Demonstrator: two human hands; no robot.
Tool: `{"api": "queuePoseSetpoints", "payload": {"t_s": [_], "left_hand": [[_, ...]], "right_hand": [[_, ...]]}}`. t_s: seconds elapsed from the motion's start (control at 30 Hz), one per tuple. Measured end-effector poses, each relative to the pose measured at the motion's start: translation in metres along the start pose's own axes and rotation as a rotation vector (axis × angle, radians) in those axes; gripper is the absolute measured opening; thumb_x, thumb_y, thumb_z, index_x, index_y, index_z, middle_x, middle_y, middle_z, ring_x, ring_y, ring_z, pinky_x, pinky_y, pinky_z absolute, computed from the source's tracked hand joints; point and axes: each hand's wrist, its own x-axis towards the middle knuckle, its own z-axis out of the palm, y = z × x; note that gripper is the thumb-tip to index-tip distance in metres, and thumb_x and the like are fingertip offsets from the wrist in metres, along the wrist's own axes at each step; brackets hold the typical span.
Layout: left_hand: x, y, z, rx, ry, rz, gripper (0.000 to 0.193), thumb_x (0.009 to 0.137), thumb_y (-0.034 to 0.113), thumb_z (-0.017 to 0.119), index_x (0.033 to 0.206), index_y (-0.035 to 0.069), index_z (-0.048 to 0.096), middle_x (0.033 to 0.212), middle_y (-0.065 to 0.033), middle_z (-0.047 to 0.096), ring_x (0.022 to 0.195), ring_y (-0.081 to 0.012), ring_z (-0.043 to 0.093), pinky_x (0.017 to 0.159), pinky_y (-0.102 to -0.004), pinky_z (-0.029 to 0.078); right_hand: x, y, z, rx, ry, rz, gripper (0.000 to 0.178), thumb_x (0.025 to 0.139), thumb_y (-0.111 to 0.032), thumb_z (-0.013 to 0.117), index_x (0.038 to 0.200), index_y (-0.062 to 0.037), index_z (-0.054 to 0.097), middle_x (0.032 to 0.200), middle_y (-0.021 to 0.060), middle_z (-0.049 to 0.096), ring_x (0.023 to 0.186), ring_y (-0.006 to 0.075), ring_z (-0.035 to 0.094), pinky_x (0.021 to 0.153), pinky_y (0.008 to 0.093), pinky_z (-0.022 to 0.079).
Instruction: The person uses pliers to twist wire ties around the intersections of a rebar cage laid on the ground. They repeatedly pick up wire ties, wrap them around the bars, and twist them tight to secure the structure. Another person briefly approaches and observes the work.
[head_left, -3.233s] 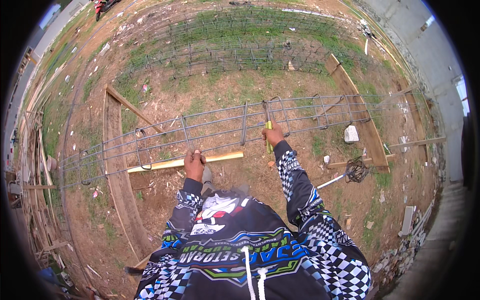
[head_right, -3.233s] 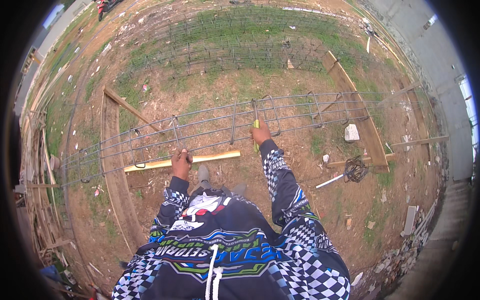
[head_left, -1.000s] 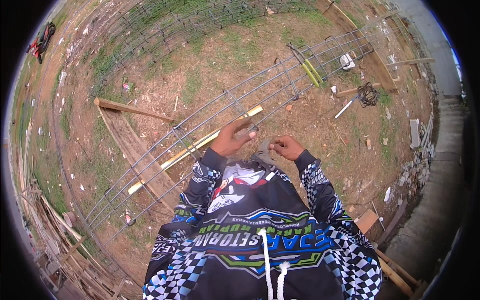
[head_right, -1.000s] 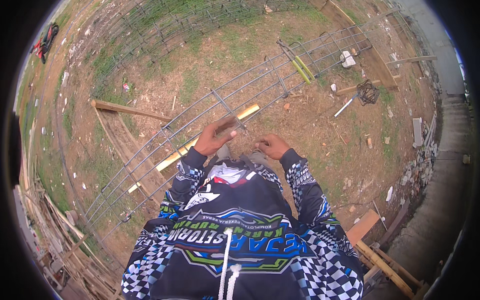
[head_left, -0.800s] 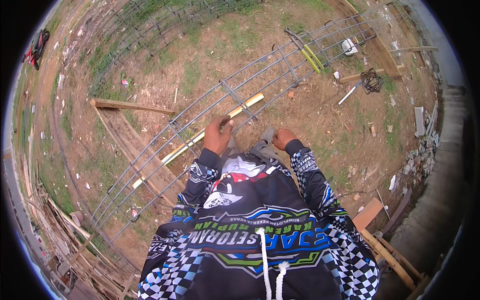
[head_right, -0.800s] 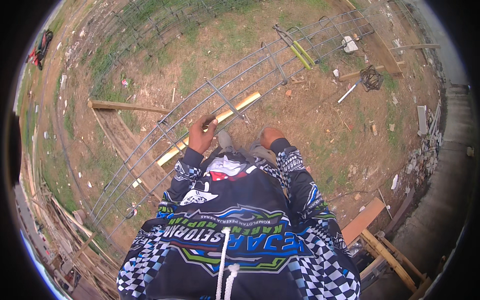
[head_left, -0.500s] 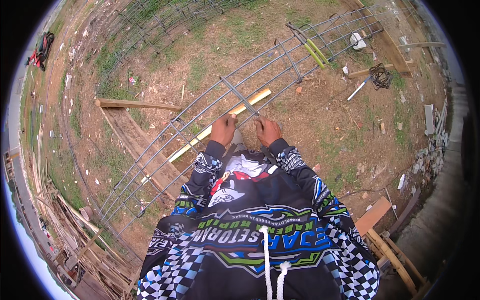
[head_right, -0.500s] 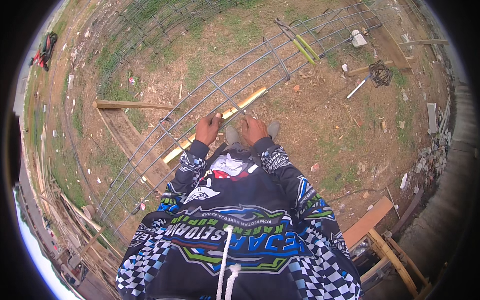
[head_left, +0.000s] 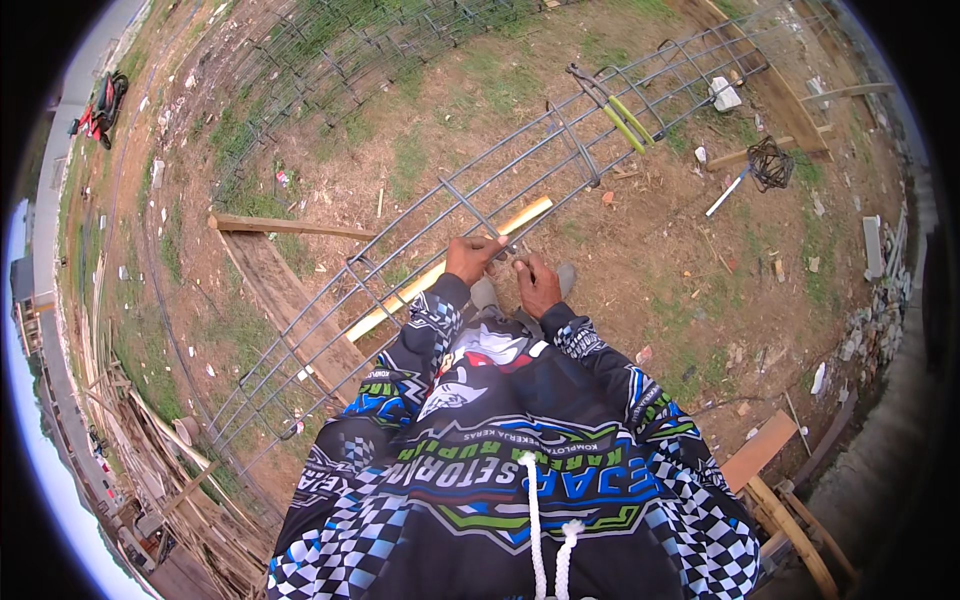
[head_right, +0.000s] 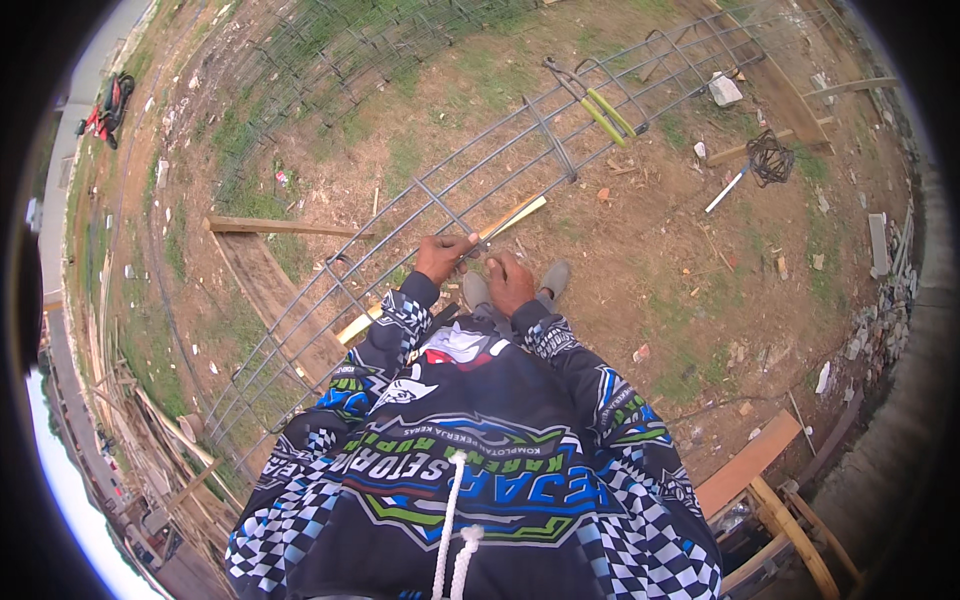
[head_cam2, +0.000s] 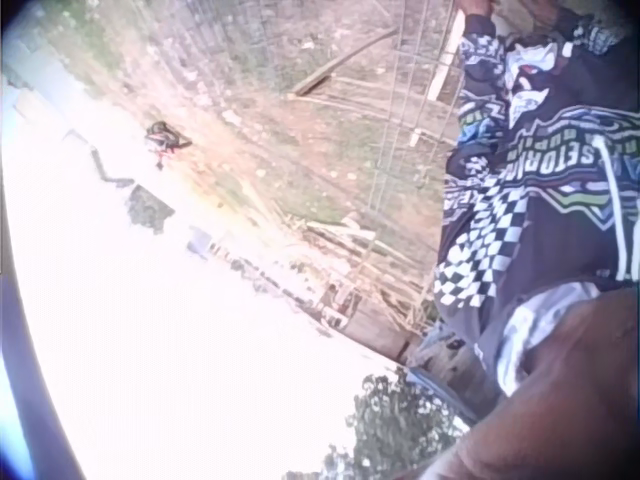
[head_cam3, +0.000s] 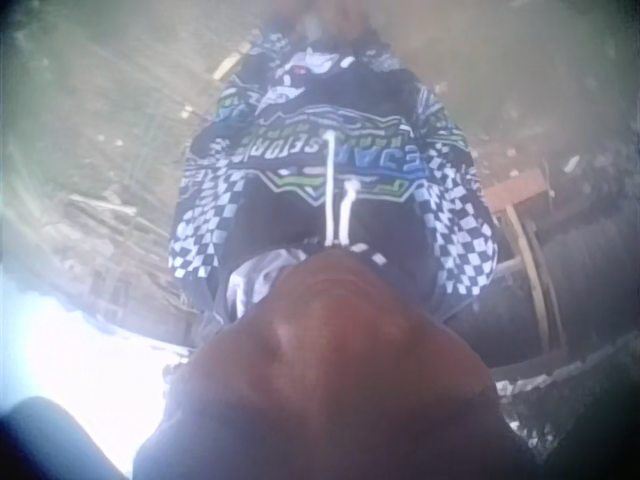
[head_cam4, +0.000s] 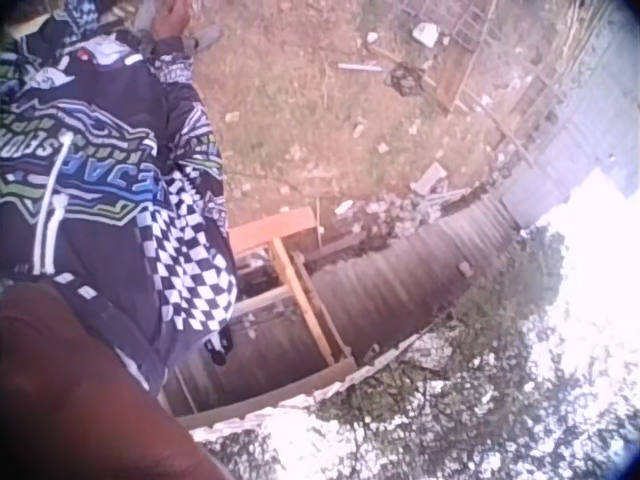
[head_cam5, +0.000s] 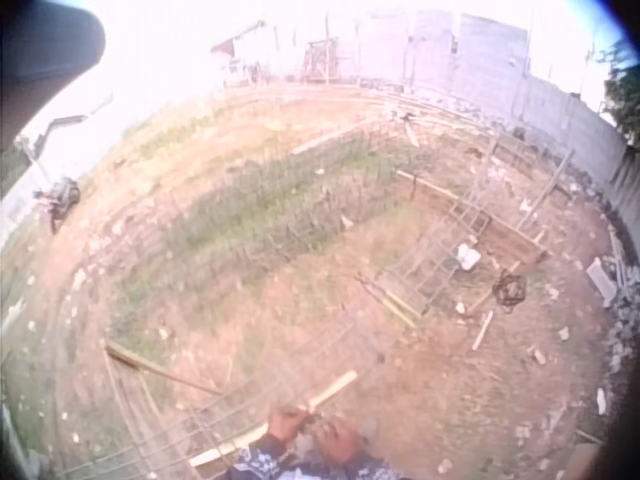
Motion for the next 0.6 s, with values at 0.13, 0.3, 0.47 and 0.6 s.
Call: {"api": "queuePoseSetpoints", "payload": {"t_s": [0.13,0.3,0.47,0.6], "left_hand": [[-0.003,0.002,0.001,0.003,0.003,0.038,0.042,0.081,0.04,0.072,0.077,-0.002,0.072,0.057,-0.0054,0.062,0.044,-0.009,0.053,0.041,-0.0231,0.036],[0.003,-0.007,-0.001,0.088,-0.032,0.159,0.039,0.082,0.037,0.072,0.076,-0.002,0.071,0.058,-0.0061,0.062,0.046,-0.0099,0.056,0.042,-0.0247,0.039],[0.007,-0.008,0.001,0.117,-0.032,0.204,0.04,0.084,0.037,0.069,0.074,-0.002,0.07,0.059,-0.007,0.063,0.048,-0.0115,0.058,0.044,-0.0269,0.042],[0.007,-0.003,0.003,0.095,0.006,0.155,0.042,0.085,0.038,0.068,0.07,-0.002,0.069,0.057,-0.0063,0.062,0.046,-0.0111,0.055,0.043,-0.027,0.042]], "right_hand": [[0.015,-0.001,-0.013,0.396,-0.219,0.297,0.045,0.094,-0.043,0.055,0.084,0.0005,0.061,0.057,0.002,0.051,0.051,0.0078,0.047,0.047,0.0259,0.037],[0.028,0.005,-0.012,0.338,-0.295,0.292,0.053,0.092,-0.049,0.056,0.08,0.0019,0.064,0.056,0.0033,0.051,0.048,0.0095,0.048,0.045,0.0253,0.036],[0.031,0.021,0.0,0.256,-0.197,0.203,0.054,0.091,-0.05,0.056,0.077,0.0017,0.065,0.056,0.0031,0.053,0.048,0.0096,0.049,0.045,0.0257,0.037],[0.033,0.013,-0.009,0.093,-0.278,0.259,0.054,0.09,-0.053,0.053,0.081,-0.0018,0.069,0.069,0.0136,0.063,0.065,0.0219,0.06,0.063,0.0353,0.045]]}}
